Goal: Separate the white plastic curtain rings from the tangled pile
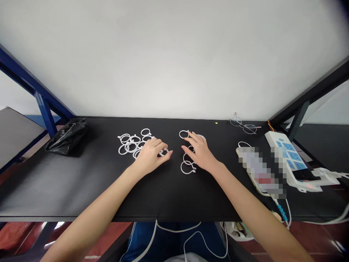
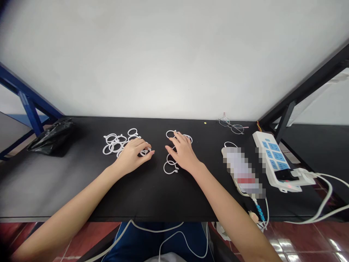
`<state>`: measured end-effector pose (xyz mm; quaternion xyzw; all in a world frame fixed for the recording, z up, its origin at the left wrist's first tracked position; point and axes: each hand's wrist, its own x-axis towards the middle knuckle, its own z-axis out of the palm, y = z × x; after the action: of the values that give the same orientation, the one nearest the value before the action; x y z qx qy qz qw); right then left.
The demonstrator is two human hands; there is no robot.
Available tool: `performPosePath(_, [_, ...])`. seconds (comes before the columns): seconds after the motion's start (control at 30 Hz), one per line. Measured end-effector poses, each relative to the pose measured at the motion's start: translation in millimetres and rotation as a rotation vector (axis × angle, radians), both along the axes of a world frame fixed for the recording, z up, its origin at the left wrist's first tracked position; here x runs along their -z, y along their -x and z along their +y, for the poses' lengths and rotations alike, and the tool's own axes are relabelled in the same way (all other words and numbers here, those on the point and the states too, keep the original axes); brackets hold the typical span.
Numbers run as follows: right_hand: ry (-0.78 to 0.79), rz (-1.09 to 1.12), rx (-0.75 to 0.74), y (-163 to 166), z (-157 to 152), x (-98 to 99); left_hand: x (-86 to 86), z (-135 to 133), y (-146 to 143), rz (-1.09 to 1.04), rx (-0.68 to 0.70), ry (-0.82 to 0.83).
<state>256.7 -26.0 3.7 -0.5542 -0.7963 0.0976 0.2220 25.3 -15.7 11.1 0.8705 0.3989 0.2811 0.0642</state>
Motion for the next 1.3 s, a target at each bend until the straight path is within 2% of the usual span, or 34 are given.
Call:
performPosePath(0.13, [0.082,-0.050,0.013,1,1,1.8,7.1,3,1,0.112,0.008,-0.046])
performPosePath(0.37, [0.088,-0.061,0.009,2,1,2.0,12.9,8,7,0.226,-0.047,-0.101])
performPosePath(0.6, [0.008,-0.081,-0.017,1,3,3.9,12.4,6,3,0.257,-0.074,-0.051])
performPosePath(0.8, [-0.092,0.014,0.002,0,5,4.7,11.7,5,3,0.256,-0.056,-0.058])
performPosePath(1.3, [-0.034,0.093,-0.020,3,3,4.7,10.8,3,2,0.268,-0.047,-0.053])
